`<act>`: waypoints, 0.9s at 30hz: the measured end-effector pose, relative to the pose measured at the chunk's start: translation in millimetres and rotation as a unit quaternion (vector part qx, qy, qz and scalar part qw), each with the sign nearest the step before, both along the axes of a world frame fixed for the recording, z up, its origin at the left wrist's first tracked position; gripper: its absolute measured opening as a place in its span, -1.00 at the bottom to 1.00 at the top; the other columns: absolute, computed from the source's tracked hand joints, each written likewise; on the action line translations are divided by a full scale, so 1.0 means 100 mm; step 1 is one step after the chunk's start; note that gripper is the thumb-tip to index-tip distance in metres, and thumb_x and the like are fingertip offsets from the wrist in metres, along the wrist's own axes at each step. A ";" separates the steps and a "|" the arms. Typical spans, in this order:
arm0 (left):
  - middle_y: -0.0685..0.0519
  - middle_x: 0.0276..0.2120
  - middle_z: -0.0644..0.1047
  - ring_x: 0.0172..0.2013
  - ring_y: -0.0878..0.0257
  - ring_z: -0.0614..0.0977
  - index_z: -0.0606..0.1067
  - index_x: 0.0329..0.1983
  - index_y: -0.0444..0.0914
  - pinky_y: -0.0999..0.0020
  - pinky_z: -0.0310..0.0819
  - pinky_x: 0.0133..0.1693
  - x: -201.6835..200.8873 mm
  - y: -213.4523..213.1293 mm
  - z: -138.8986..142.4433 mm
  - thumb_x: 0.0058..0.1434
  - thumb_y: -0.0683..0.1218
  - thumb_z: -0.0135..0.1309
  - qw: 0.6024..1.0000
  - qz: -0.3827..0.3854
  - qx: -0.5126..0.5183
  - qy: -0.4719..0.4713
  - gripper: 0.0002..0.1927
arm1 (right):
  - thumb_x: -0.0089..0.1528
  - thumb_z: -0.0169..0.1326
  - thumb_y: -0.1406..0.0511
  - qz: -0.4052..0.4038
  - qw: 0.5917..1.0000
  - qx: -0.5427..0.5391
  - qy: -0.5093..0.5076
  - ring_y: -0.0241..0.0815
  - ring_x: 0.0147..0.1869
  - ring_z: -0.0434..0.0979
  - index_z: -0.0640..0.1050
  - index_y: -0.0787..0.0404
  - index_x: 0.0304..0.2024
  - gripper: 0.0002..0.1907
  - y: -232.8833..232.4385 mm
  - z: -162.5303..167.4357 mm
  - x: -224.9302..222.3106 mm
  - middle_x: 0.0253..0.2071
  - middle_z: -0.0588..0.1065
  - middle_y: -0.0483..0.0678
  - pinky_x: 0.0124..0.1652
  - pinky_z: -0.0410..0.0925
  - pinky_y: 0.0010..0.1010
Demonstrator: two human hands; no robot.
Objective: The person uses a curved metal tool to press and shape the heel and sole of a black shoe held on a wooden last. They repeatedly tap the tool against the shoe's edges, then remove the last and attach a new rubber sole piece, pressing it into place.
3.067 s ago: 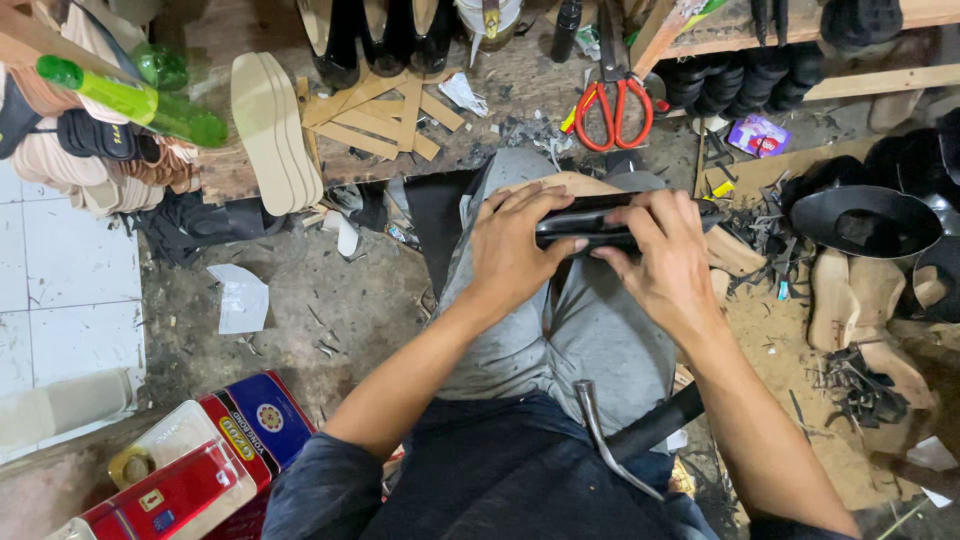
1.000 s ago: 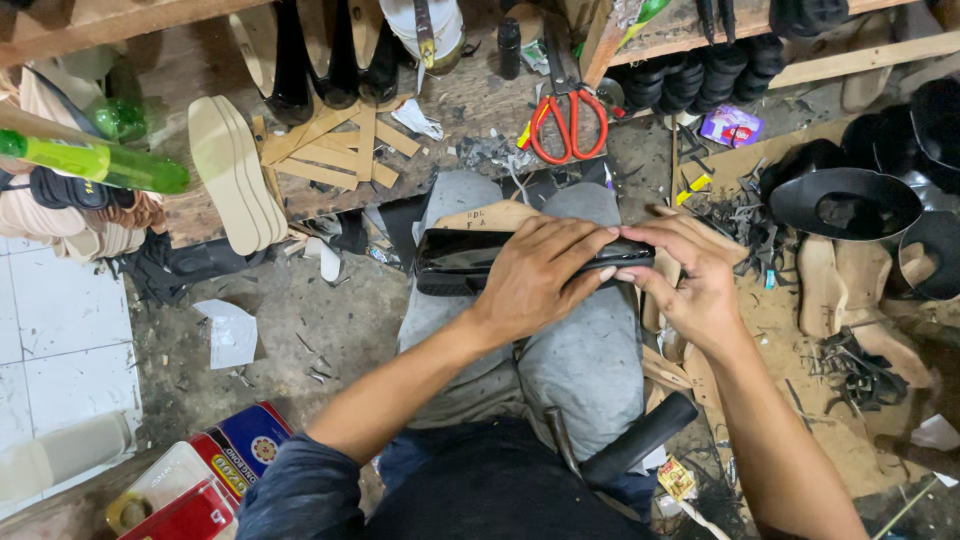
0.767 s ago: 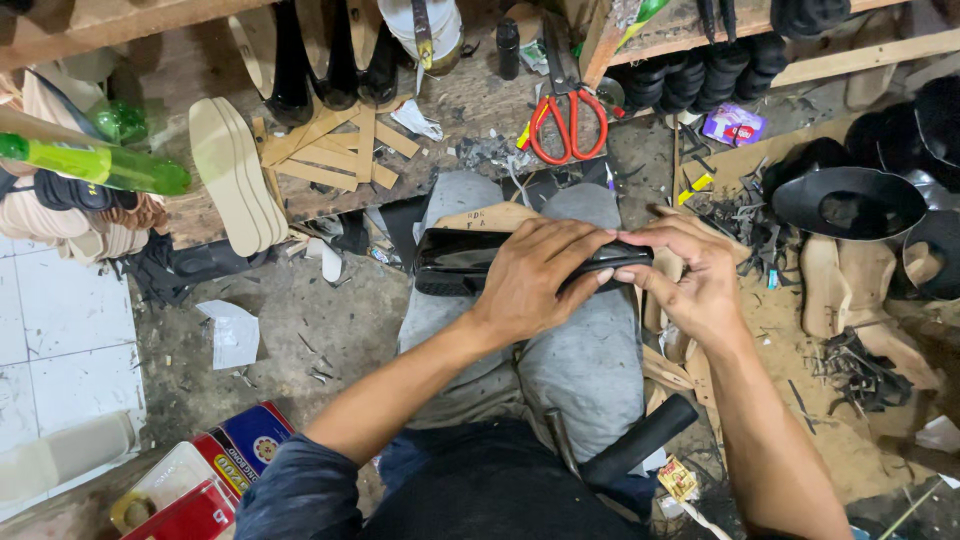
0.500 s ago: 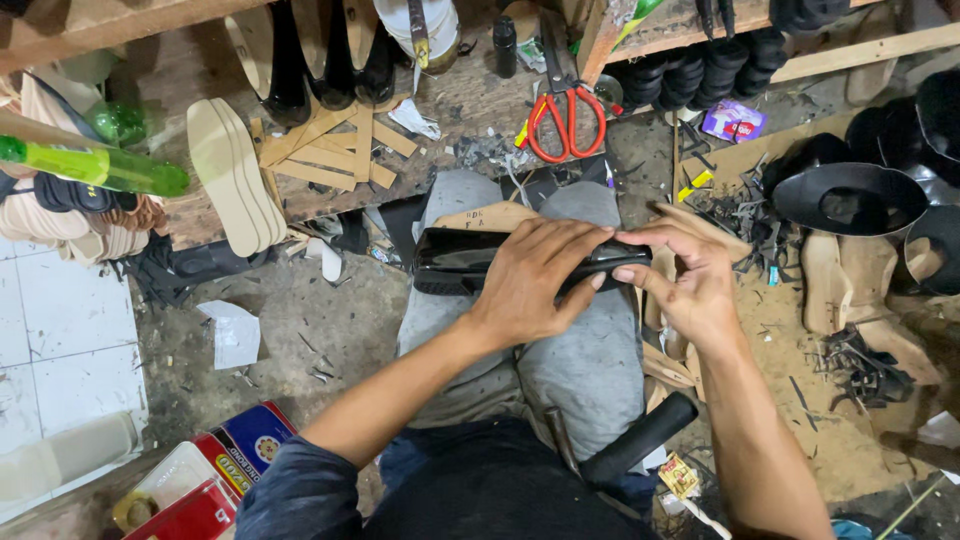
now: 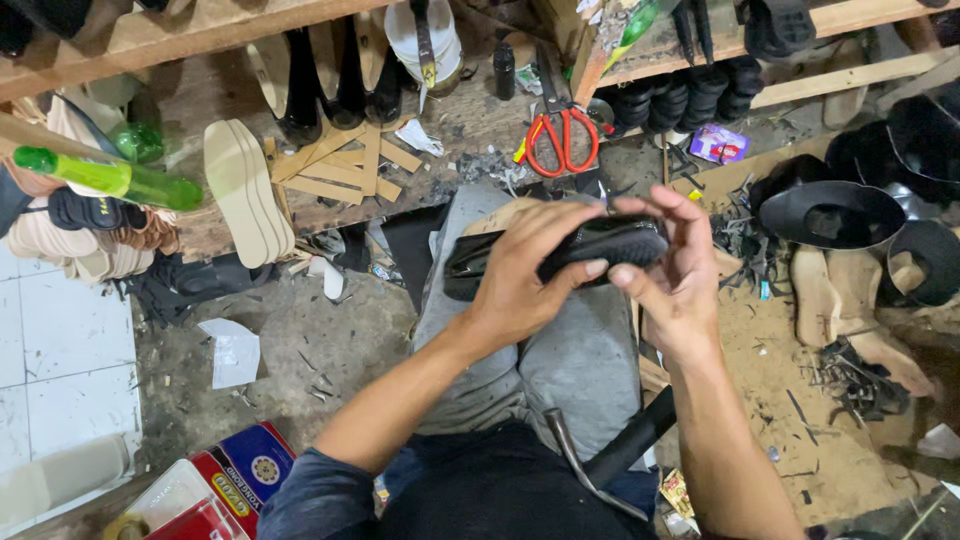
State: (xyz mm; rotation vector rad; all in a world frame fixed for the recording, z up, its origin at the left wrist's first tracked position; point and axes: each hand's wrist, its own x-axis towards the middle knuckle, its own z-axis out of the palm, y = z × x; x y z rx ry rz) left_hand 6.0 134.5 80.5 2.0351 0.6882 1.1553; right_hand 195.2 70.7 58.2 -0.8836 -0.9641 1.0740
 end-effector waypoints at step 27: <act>-0.06 0.13 0.61 0.14 0.17 0.66 0.49 0.17 -0.29 0.35 0.57 0.18 -0.49 -0.27 0.39 0.28 -0.18 0.31 0.989 -0.039 -0.099 -0.098 -0.58 | 0.04 0.33 0.57 -0.113 0.898 0.144 -0.401 -0.16 -0.13 0.55 0.55 0.28 -0.26 -0.72 -0.16 0.58 -0.47 -0.22 0.52 -0.01 -0.16 0.37 -0.44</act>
